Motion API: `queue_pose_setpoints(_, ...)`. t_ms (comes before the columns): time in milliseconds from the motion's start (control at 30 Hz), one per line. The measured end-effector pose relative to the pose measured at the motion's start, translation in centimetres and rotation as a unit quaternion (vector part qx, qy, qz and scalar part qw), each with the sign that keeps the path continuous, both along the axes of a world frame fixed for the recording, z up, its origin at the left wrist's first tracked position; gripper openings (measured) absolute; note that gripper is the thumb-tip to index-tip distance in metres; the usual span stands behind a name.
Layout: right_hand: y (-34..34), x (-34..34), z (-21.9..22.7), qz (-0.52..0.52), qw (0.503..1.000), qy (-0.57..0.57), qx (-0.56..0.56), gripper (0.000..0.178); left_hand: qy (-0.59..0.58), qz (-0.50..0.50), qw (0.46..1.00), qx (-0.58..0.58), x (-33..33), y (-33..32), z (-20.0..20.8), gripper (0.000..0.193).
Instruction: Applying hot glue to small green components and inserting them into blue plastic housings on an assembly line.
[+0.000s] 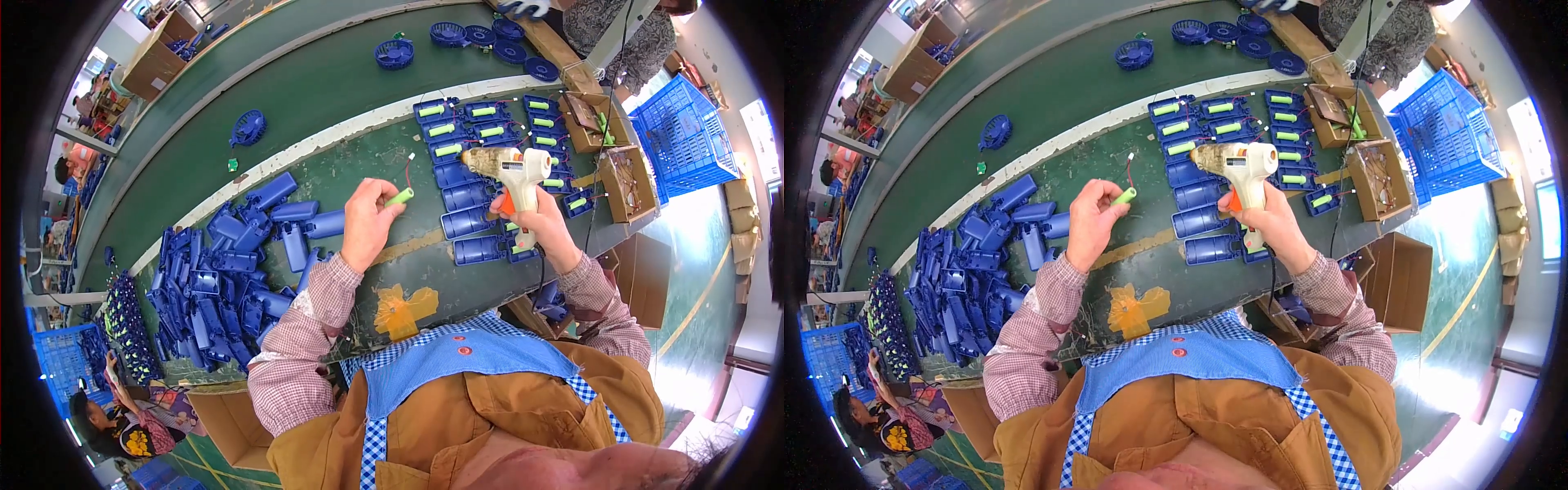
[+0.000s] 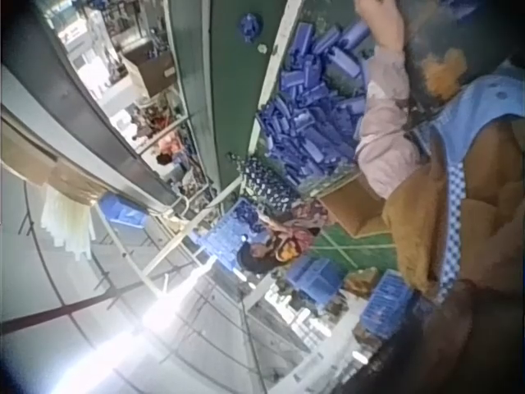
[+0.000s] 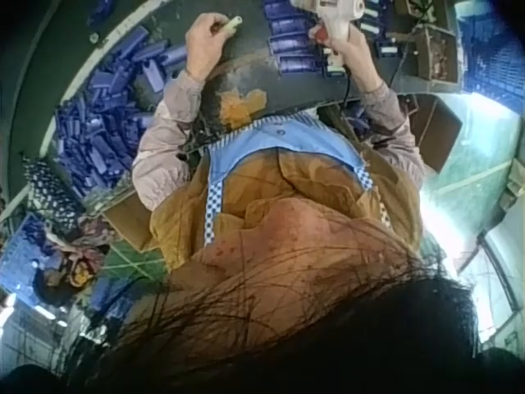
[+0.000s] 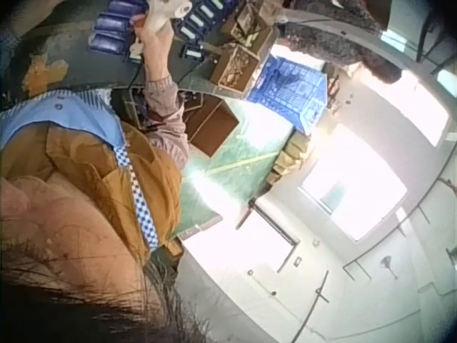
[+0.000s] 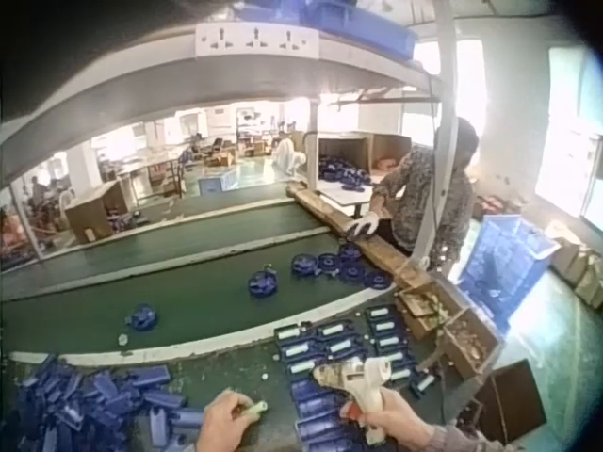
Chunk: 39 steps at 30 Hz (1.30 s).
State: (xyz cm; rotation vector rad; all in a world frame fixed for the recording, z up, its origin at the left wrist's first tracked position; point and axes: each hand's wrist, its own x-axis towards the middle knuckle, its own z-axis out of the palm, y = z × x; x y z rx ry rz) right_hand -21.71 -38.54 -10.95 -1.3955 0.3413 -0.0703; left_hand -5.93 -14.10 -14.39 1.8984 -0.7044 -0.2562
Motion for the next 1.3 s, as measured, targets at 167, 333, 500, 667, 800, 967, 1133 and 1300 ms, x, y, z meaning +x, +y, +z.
queue_pose_setpoints(167,0.3,-0.9,-0.8,0.023,0.999,0.027,-0.036,0.038,-0.043,0.032,0.997,-0.063,0.9,-2.4,-0.8,0.022)
queue_pose_setpoints(333,0.2,-0.8,-2.0,0.029,0.998,0.040,-0.025,0.039,-0.122,0.028,0.992,-0.011,1.2,-4.5,-1.1,0.023)
queue_pose_setpoints(500,0.2,-0.3,-2.8,0.028,0.999,0.029,-0.022,0.029,-0.148,0.010,0.989,-0.023,1.4,-6.3,-2.1,0.019)
queue_pose_setpoints(667,0.1,-0.6,-2.2,0.022,0.999,0.038,-0.023,0.029,-0.175,0.023,0.984,-0.036,1.3,-7.5,-3.4,0.019)
queue_pose_setpoints(800,-0.4,-1.5,-2.2,-0.014,0.998,0.053,-0.029,0.030,-0.200,0.021,0.980,0.008,0.9,-8.9,-3.8,0.022)
queue_pose_setpoints(967,-0.5,-1.7,-2.4,-0.033,0.998,0.048,-0.023,0.032,-0.303,0.024,0.952,0.032,0.6,-10.1,-4.4,0.024)
queue_pose_setpoints(1133,0.0,-2.4,-1.8,-0.035,0.998,0.047,-0.030,0.036,-0.330,0.009,0.943,0.049,0.6,-10.7,-6.0,0.022)
queue_pose_setpoints(1300,0.0,-2.9,-1.9,-0.028,0.998,0.042,-0.045,0.036,-0.347,-0.002,0.937,0.051,0.6,-10.8,-6.3,0.016)
